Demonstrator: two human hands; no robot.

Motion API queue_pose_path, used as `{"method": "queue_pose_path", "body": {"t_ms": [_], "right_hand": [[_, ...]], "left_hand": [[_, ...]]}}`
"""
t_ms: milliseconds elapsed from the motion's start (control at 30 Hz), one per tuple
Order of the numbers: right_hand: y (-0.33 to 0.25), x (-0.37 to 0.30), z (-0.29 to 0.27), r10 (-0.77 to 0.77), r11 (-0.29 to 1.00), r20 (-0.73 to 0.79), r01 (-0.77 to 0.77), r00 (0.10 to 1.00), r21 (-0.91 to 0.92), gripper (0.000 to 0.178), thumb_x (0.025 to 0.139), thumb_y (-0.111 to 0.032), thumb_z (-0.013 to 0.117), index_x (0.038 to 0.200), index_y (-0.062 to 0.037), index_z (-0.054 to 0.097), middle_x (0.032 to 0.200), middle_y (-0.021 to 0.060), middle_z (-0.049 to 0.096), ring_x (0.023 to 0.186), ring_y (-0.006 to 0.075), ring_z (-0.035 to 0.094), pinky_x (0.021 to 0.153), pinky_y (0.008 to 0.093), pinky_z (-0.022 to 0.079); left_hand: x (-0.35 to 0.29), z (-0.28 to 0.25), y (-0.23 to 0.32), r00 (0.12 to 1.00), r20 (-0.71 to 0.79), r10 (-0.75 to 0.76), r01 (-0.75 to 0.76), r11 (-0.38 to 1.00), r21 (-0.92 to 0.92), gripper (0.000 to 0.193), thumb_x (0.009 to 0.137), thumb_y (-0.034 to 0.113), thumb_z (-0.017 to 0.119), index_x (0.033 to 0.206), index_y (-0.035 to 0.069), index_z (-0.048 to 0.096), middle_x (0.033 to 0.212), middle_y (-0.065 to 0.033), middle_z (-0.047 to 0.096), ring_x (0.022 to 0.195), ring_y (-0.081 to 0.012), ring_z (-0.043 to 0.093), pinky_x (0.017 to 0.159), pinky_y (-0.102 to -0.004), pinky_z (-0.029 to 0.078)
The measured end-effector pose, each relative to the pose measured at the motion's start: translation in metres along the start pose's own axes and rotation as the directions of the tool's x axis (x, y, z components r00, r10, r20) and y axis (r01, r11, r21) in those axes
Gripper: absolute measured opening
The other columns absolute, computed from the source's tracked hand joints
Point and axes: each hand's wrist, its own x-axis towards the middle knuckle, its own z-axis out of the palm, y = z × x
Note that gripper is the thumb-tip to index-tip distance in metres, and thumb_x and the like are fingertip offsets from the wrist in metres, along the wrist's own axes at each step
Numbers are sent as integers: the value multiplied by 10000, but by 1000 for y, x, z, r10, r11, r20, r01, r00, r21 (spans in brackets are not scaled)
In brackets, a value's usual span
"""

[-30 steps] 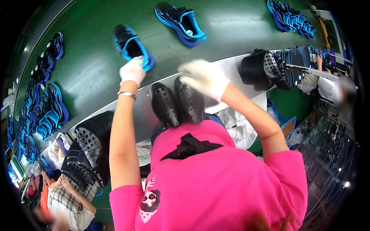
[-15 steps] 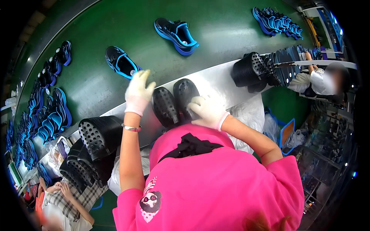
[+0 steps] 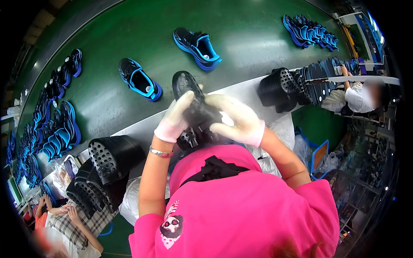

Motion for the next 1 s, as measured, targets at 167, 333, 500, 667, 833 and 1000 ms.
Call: {"method": "queue_pose_path", "body": {"t_ms": [167,333,500,667,833,1000], "right_hand": [[32,4,13,344,939,-65,-341,937,45,547,804,-280,690,1262,-33,521,1170,193,592,1054,323,591,886,377,472],[60,19,4,353,932,-153,-361,923,-28,527,796,-346,667,1152,24,548,1001,237,607,957,379,582,846,421,470],[80,26,-5,473,856,-167,-496,865,-147,470,765,-435,670,923,-3,572,917,214,625,866,373,603,764,420,486],[101,36,-17,476,863,-189,-498,859,-90,421,766,-443,665,858,-41,579,785,167,639,752,342,637,679,400,503],[120,50,-37,620,784,-71,-613,781,101,434,779,-459,639,833,-28,652,727,171,650,714,291,656,680,348,504],[145,65,-55,639,769,5,-639,769,12,503,770,-509,617,898,-26,676,733,171,656,718,284,656,696,347,505]], "left_hand": [[30,3,-11,976,-181,125,-99,985,143,316,947,161,531,1220,5,500,1126,-93,594,1007,-181,595,880,-334,490],[62,13,-15,945,-270,185,-151,978,143,172,923,85,556,1082,22,534,974,-42,597,840,-132,580,755,-296,482],[92,15,-11,925,-266,271,-199,943,268,264,925,87,546,1174,6,510,1045,-70,595,934,-168,587,838,-332,484],[109,12,-7,970,-191,151,-146,989,38,341,947,120,518,1261,5,451,1157,-107,565,1052,-237,581,926,-417,487],[134,-6,-15,982,-191,2,1,1000,14,407,988,260,486,1270,-30,439,1224,-162,551,1114,-280,572,946,-446,500],[156,-16,-18,976,-205,-71,73,997,7,454,978,324,505,1244,-42,467,1176,-170,572,1112,-300,570,979,-455,474]]}}
